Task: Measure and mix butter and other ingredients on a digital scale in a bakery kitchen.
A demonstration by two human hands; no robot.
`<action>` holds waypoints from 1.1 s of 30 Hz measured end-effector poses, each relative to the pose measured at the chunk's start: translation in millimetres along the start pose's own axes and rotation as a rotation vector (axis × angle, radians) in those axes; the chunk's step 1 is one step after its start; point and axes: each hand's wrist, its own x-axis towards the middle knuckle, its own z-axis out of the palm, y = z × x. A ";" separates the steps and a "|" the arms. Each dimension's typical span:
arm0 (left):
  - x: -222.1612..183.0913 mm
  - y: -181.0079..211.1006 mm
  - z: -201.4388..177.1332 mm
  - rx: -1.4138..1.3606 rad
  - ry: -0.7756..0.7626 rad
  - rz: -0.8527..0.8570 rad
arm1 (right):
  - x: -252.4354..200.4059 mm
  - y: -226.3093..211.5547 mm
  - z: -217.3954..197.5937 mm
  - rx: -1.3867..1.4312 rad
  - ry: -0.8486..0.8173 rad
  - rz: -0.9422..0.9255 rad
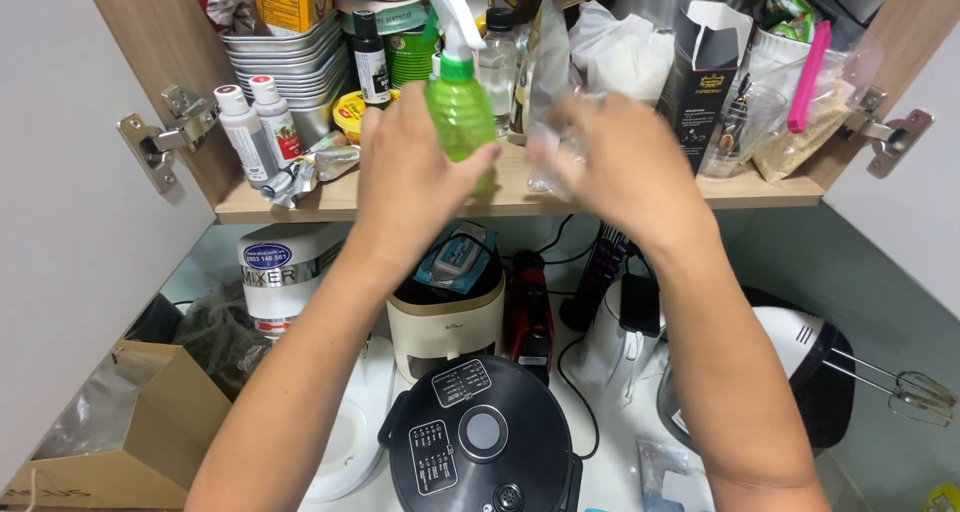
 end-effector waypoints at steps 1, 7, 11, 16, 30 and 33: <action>1.2 -6.7 3.3 0.074 0.014 -0.032 | -4.6 -1.3 0.5 -0.067 -0.126 0.009; -5.9 -8.1 6.7 0.171 0.132 -0.020 | -41.0 -11.3 -1.1 -0.071 -0.217 0.026; -40.9 9.5 -0.4 -0.040 0.122 0.189 | -64.9 -36.0 -15.8 -0.179 0.071 -0.043; -66.6 68.2 -46.7 -0.277 0.005 0.321 | -57.3 -97.1 -38.9 -0.095 0.156 -0.300; 18.0 -89.6 -99.6 0.702 0.541 0.155 | -57.6 89.3 -10.6 -0.490 0.346 0.229; 26.6 -93.7 -93.6 0.827 0.528 0.159 | -48.1 89.3 -1.0 -0.464 0.349 0.342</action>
